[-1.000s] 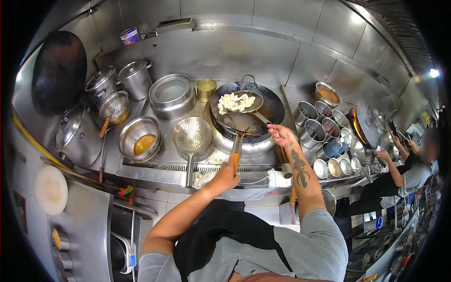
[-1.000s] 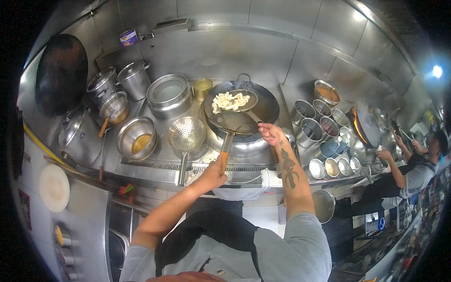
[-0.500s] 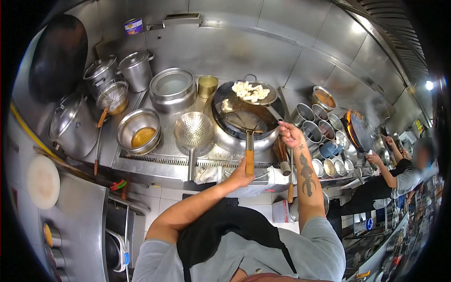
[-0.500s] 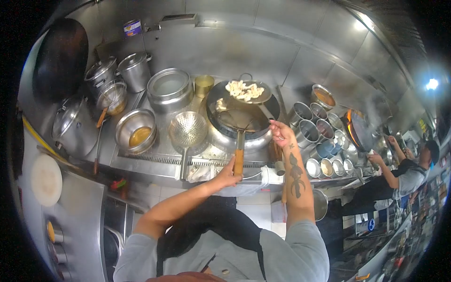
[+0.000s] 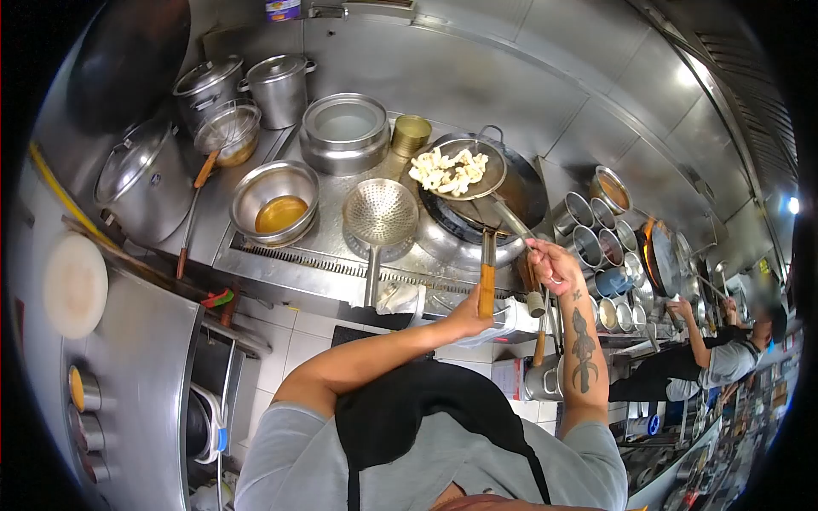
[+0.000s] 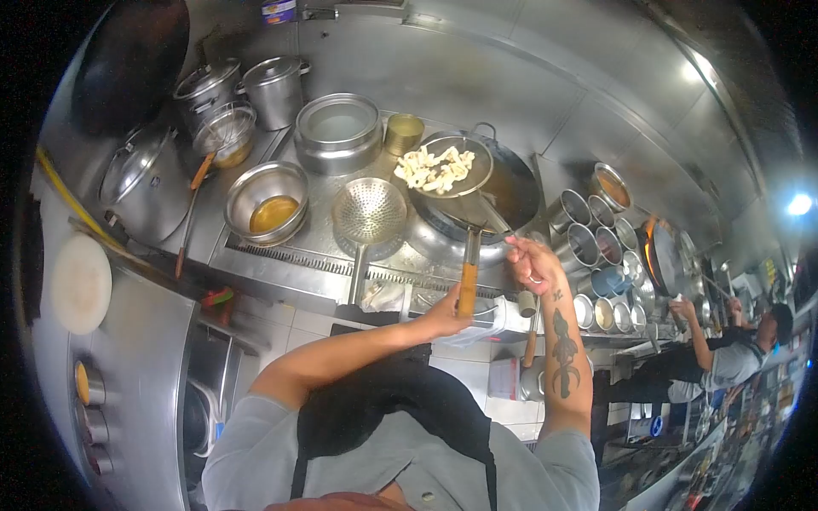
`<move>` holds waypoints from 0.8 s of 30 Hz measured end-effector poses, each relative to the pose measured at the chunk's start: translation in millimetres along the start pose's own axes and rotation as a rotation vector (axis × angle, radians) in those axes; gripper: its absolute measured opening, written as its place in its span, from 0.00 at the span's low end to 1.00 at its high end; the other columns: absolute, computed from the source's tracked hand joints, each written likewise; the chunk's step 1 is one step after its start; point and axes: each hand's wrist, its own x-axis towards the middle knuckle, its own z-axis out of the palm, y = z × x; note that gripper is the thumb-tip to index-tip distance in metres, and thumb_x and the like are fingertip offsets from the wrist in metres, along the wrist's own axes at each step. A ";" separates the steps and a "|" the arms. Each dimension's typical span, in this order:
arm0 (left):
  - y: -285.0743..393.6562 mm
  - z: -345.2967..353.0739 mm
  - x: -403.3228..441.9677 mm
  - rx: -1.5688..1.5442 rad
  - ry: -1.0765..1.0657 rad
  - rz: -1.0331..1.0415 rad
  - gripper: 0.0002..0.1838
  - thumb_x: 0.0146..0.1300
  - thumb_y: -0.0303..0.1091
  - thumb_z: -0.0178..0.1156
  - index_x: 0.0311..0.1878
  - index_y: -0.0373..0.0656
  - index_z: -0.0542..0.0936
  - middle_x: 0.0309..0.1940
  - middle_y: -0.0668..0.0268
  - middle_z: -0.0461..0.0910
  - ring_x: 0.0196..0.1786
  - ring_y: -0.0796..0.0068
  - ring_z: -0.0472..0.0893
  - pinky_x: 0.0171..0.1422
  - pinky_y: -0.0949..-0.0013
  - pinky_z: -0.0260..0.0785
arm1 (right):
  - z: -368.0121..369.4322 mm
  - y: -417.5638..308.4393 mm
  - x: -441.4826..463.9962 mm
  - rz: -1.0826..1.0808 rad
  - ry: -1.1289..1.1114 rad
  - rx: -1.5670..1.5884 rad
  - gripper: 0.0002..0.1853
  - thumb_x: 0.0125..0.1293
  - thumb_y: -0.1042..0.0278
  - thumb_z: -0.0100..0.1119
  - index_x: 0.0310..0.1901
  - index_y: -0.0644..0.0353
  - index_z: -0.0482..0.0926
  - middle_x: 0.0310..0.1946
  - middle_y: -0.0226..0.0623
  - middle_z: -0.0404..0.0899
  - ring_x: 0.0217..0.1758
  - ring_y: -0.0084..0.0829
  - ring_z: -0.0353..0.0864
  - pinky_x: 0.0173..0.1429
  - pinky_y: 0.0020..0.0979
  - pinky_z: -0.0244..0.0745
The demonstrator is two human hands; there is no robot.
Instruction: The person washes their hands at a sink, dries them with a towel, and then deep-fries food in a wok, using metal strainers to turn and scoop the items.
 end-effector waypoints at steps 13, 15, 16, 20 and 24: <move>-3.7 2.1 8.3 -0.225 0.037 0.072 0.44 0.49 0.33 0.66 0.67 0.38 0.52 0.53 0.52 0.69 0.55 0.62 0.72 0.57 0.63 0.67 | 89.4 79.6 52.0 -0.126 0.092 -0.915 0.15 0.70 0.65 0.46 0.49 0.67 0.76 0.19 0.30 0.73 0.11 0.18 0.65 0.14 0.22 0.56; -4.6 2.9 12.0 -0.143 0.149 0.096 0.42 0.47 0.34 0.67 0.64 0.38 0.55 0.52 0.49 0.69 0.57 0.57 0.72 0.59 0.60 0.66 | 99.2 70.6 44.8 -0.139 0.126 -0.883 0.14 0.70 0.66 0.47 0.46 0.68 0.78 0.17 0.31 0.73 0.11 0.18 0.65 0.14 0.23 0.58; -2.4 1.2 14.3 -0.046 0.215 0.107 0.42 0.47 0.35 0.67 0.64 0.38 0.56 0.53 0.48 0.69 0.57 0.56 0.72 0.59 0.60 0.66 | 106.4 63.6 38.4 -0.111 0.168 -0.905 0.14 0.70 0.66 0.47 0.44 0.68 0.78 0.17 0.30 0.73 0.10 0.17 0.65 0.14 0.22 0.58; 6.5 -20.6 18.1 0.097 0.182 0.005 0.42 0.46 0.39 0.68 0.61 0.34 0.57 0.51 0.46 0.71 0.55 0.49 0.74 0.59 0.57 0.66 | 99.8 48.7 37.5 -0.141 0.122 -0.743 0.14 0.71 0.67 0.44 0.50 0.66 0.74 0.20 0.30 0.73 0.11 0.17 0.64 0.14 0.19 0.56; 40.8 -55.8 24.0 0.367 -0.001 -0.390 0.36 0.49 0.40 0.65 0.62 0.48 0.63 0.61 0.48 0.67 0.62 0.52 0.70 0.62 0.59 0.64 | 88.7 22.8 39.3 -0.158 0.212 -0.542 0.16 0.69 0.64 0.49 0.53 0.63 0.72 0.21 0.31 0.75 0.10 0.18 0.67 0.12 0.17 0.53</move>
